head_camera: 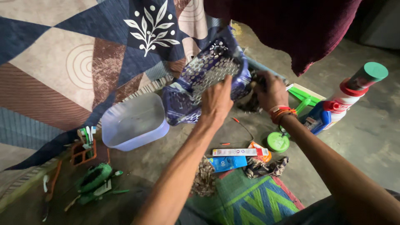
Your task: The person wipes a blue plastic basket with a cloth, then wipes a small orange and brown plastic holder. The person places the holder into a white plastic container and continues wiping a long white box with the cloth.
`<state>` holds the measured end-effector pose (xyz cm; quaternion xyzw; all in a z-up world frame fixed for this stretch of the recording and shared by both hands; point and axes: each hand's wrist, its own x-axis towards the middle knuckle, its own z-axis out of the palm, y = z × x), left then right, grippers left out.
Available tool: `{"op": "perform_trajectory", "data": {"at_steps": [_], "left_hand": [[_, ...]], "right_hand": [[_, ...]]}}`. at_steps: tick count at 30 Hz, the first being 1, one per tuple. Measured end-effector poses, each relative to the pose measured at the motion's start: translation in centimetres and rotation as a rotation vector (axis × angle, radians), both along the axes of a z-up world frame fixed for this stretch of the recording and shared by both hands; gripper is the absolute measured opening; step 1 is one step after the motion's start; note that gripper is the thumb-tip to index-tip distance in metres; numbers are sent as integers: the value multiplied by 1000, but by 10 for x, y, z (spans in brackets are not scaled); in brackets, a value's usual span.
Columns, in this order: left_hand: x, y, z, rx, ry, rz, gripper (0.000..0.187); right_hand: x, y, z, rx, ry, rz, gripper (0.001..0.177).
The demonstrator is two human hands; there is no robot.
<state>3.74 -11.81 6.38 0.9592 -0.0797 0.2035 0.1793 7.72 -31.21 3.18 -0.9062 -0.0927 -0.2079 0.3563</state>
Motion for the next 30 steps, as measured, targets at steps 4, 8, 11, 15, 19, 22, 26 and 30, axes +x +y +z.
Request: {"op": "perform_trajectory", "data": {"at_steps": [4,8,11,15,19,22,26,30], "left_hand": [[21,-19,-33,41,-58,-61,41],[9,-7,-66,42,-107,-130,45],[-7,16,-82,98,-168,-132,36],[-10,32,-92,86,-173,-111,22],[-6,13,-95,140,-140,-7,16],[-11,4,-93,103,-223,21,17],[-9,9,-90,117,-146,25,18],[-8,10,-91,162,-104,59,26]], "right_hand": [[4,-14,-38,-7,119,-63,46],[17,-29,-64,-4,183,-110,41],[16,-37,-73,17,157,-141,39],[0,-30,-51,15,35,-215,27],[-26,-14,-16,-9,-171,-121,16],[-42,-4,2,-6,-285,-28,15],[-50,5,21,46,-426,-30,14],[-33,-7,44,111,-578,-38,10]]}}
